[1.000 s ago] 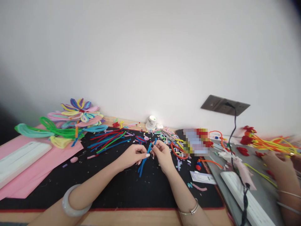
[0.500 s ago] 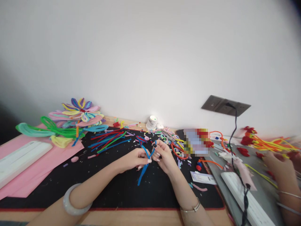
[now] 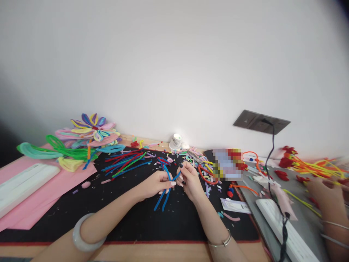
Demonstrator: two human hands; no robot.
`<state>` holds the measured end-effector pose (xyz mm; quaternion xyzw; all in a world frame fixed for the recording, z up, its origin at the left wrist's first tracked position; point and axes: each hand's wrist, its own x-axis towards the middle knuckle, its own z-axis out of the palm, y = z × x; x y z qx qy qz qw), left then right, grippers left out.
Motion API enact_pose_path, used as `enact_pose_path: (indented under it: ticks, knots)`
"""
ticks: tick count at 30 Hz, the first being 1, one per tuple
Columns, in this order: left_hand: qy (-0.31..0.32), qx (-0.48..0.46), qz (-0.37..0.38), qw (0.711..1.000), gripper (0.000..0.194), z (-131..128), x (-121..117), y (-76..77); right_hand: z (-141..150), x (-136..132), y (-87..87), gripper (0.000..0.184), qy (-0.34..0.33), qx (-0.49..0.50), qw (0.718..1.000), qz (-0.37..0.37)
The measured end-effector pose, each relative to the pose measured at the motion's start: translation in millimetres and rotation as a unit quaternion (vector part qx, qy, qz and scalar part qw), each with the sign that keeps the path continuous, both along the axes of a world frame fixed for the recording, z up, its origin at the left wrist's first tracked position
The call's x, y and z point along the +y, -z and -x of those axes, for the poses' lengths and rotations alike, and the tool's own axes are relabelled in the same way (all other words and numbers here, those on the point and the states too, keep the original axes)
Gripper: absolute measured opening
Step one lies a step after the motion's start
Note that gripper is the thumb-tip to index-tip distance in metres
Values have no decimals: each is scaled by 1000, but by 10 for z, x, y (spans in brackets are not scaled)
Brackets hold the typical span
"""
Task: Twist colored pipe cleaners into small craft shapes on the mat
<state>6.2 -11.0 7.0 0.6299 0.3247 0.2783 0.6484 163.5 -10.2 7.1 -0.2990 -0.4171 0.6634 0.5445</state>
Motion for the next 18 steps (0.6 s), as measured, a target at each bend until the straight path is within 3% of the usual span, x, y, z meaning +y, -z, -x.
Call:
enact_pose_path:
  ticks: [10,13,18]
  knots:
    - [-70,7,-13,997,29,10,44,29,-74,95,46,24,180,-17,983,-11]
    - [-129,-9,-9,992,31,16,72,41,-64,90,62,23,146,-81,986,-17]
    - [-201,-68,32,977,32,28,114,113,36,12,80,18,-11,-243,968,-66]
